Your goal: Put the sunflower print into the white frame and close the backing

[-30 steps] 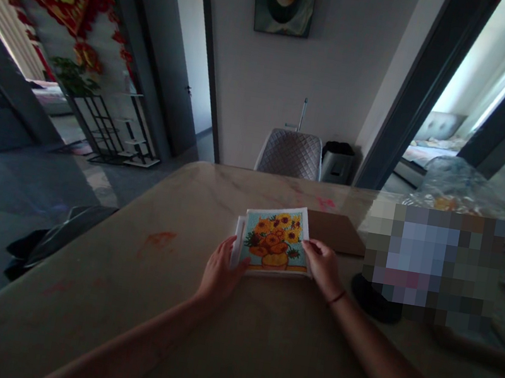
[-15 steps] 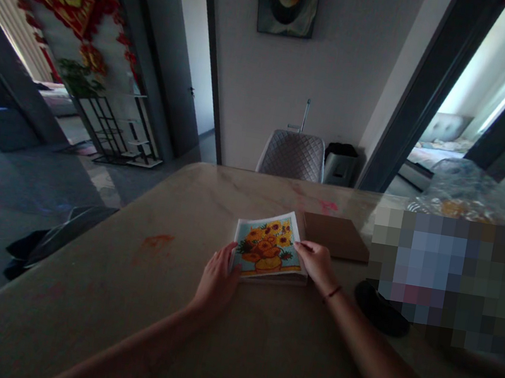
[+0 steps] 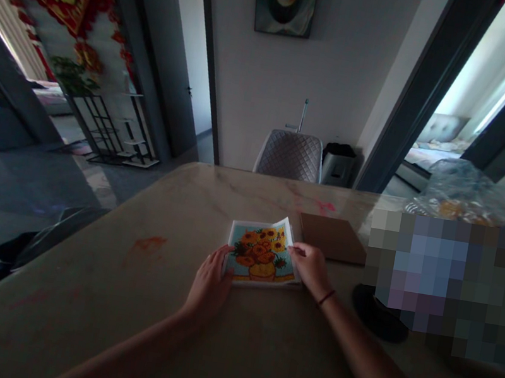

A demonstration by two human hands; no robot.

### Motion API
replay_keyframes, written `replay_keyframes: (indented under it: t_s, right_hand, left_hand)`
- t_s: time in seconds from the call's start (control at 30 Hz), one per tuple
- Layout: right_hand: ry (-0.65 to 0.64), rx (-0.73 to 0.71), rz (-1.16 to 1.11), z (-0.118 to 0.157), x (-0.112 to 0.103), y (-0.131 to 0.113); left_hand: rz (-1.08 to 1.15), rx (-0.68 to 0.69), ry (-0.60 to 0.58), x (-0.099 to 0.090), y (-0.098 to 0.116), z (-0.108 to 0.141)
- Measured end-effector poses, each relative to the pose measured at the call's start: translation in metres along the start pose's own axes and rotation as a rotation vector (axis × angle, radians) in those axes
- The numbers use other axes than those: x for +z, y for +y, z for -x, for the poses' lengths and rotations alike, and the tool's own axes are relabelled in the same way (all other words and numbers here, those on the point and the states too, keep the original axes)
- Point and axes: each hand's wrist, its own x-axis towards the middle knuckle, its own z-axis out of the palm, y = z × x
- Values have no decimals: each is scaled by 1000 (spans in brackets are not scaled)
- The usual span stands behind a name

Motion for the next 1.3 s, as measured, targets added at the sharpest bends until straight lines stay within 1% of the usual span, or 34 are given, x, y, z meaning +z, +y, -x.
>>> replay_keyframes:
  t_s: [0.13, 0.23, 0.3, 0.4, 0.47, 0.57, 0.67, 0.73, 0.8, 0.83, 0.93, 0.97, 1.13, 1.23, 1.3]
  right_hand:
    - [2, -75, 237, 6, -1, -7]
    - [-20, -133, 441, 10, -3, -13]
    - [-36, -179, 531, 13, -4, -16]
    - [-27, -251, 622, 13, -5, -18]
    - [-10, -281, 641, 12, -4, -16]
    - [6, -291, 612, 10, -2, -11]
    - [-21, -295, 601, 8, -1, -8]
    - [-51, -299, 593, 5, -4, -8]
    - [-47, -299, 570, 0, -11, -7]
    - [-30, -298, 557, -3, -16, -6]
    - [110, -230, 615, -7, -29, 0]
    - [121, -227, 638, -7, -32, 3]
    - [197, -242, 777, 0, -29, 20]
    - [248, -192, 827, -2, -29, 28]
    - [242, -139, 822, -5, -32, 33]
  left_hand:
    - [5, 26, 22, 1, -2, -1]
    - [12, 35, 32, 1, -3, -1]
    - [13, 37, 27, 1, -2, -1]
    - [7, 25, 19, 0, 0, -1]
    - [-2, 21, 20, -1, 1, -1]
    - [-14, 12, 24, -1, 2, -2]
    - [-27, 10, 23, -2, 3, -3]
    - [-43, 23, 12, -3, 3, -3]
    - [-66, 36, -5, -4, 4, -3]
    - [-81, 41, -13, -4, 4, -3]
    - [-129, 54, -23, -5, 5, -3]
    - [-141, 57, -25, -6, 4, -3]
    - [-164, 66, -48, -6, 3, -3]
    - [-174, 53, -56, -7, 4, -2]
    - [-190, 37, -63, -7, 6, -1]
